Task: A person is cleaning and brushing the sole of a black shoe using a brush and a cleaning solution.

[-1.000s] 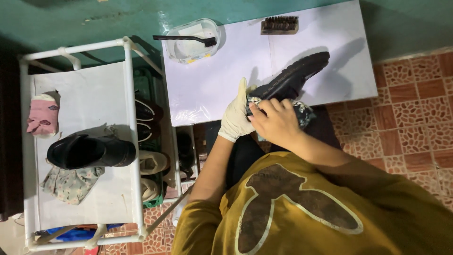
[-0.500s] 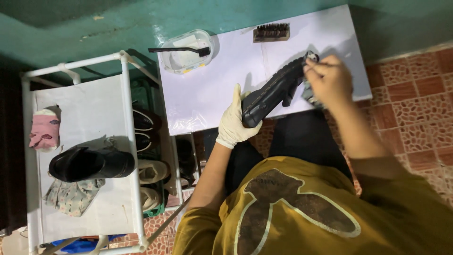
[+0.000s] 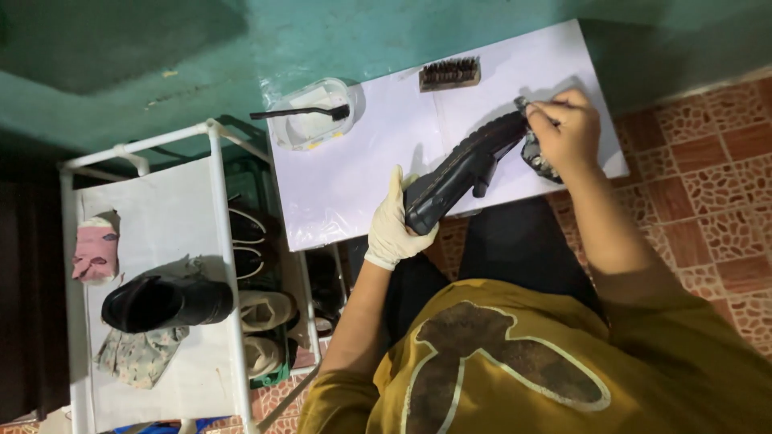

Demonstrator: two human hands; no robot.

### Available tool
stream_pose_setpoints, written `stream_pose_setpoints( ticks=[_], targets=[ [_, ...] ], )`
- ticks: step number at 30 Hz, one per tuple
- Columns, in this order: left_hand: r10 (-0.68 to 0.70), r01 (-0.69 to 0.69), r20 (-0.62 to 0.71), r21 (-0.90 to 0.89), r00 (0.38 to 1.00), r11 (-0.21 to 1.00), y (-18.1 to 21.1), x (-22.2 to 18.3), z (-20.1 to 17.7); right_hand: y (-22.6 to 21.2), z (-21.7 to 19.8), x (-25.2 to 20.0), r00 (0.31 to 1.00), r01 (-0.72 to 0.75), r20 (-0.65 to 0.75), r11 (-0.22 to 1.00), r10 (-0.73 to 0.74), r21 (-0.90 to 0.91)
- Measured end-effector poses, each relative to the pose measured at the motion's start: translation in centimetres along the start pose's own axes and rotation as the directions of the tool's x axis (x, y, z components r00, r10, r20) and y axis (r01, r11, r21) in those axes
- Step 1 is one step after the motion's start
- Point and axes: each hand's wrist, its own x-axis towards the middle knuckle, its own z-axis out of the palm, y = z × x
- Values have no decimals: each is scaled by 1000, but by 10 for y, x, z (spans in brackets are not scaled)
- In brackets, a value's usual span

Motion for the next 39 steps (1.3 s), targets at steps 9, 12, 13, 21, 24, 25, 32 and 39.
stream_pose_setpoints(
  ticks=[9, 12, 13, 21, 24, 25, 32, 39],
  targets=[
    [64, -64, 3, 15, 998, 998, -6, 2, 6, -86, -6, 23, 996, 80, 29, 980, -87, 183],
    [108, -108, 16, 26, 994, 994, -9, 8, 13, -100, -29, 53, 986, 164, -19, 970, -163, 180],
    [105, -106, 19, 27, 994, 994, 27, 20, 2, -101, -29, 57, 987, 160, -18, 970, -160, 182],
    [-268, 254, 62, 177, 961, 951, 15, 20, 8, -36, 9, 13, 958, 247, 138, 967, -253, 62],
    [-159, 166, -59, 134, 985, 977, 49, 27, 1, -34, 5, 14, 968, 214, 106, 970, -226, 112],
    [-153, 159, -60, 133, 986, 978, 52, 27, 4, -33, 3, 13, 968, 218, 102, 970, -229, 108],
    [-400, 316, -79, -483, 913, 817, 36, 16, 28, -10, -5, -13, 984, 163, 43, 970, -174, 179],
    [-111, 10, -216, -422, 970, 906, 20, 28, 31, 53, -48, 9, 823, -354, -137, 687, 551, 635]
  ],
)
